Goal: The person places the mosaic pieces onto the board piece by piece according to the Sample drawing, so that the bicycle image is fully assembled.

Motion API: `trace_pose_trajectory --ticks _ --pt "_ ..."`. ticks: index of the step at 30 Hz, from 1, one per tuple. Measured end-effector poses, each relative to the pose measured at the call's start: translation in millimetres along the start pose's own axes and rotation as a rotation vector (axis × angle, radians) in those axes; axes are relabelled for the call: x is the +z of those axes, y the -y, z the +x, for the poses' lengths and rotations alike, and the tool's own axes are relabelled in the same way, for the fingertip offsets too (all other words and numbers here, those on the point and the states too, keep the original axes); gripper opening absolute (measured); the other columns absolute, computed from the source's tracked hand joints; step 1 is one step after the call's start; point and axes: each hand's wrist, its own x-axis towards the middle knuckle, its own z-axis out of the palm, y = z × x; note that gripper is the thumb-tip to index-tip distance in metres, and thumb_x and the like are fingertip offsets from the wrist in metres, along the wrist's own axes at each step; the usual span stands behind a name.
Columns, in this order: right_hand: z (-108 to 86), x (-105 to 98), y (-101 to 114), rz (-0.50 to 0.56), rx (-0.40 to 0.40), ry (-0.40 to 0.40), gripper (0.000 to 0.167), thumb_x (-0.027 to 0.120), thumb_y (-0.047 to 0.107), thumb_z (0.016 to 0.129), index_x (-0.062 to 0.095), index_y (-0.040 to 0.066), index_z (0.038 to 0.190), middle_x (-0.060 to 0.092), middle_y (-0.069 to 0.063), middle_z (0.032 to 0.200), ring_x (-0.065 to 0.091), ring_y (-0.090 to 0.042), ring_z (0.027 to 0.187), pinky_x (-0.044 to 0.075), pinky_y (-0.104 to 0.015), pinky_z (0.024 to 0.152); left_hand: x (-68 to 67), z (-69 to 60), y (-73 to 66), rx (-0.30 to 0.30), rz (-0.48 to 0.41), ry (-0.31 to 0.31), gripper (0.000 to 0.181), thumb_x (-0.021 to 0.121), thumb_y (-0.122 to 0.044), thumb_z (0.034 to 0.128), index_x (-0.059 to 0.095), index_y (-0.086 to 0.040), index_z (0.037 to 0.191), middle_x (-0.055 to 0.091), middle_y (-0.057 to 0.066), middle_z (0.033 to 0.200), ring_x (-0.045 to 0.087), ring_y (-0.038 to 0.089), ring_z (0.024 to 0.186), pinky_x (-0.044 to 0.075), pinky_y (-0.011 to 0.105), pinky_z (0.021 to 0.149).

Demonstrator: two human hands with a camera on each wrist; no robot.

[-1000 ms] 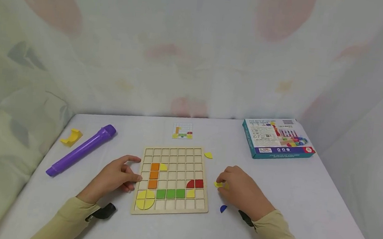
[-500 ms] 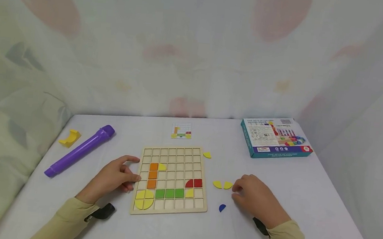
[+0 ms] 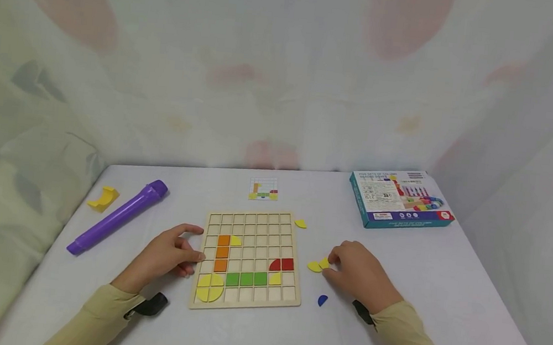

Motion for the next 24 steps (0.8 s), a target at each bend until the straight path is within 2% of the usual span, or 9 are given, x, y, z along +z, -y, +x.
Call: trace_pose_trajectory --ticks 6,12,24 --pt "7.5 0.4 4.9 -0.027 -0.024 -0.010 0.023 0.089 0.025 0.089 0.080 0.014 0.108 0.072 0.000 0.102 0.064 -0.020 0.100 0.062 -0.048 0.099 0.2 0.7 0.4 -0.003 -0.002 0.003 0.071 0.091 -0.015 0.0874 0.057 -0.021 0.149 0.072 0.013 0.091 0.074 0.022 0.066 0.065 0.035 0.061" --pt "12.6 2.6 9.9 -0.030 -0.037 -0.020 0.024 0.089 0.025 0.089 0.080 0.014 0.109 0.072 0.000 0.104 0.064 -0.021 0.104 0.062 -0.048 0.102 0.4 0.9 1.4 -0.004 0.005 0.001 0.071 0.091 -0.016 0.0877 0.056 -0.019 0.149 0.072 0.013 0.090 0.074 0.022 0.066 0.065 0.035 0.060" --pt "16.1 5.0 15.9 -0.039 -0.056 -0.037 0.022 0.091 0.021 0.087 0.079 0.014 0.103 0.071 0.001 0.098 0.061 -0.018 0.095 0.063 -0.044 0.096 0.4 -1.8 -1.2 0.000 0.011 -0.009 0.069 0.091 -0.016 0.0881 0.057 -0.020 0.149 0.071 0.012 0.089 0.072 0.020 0.064 0.065 0.035 0.060"
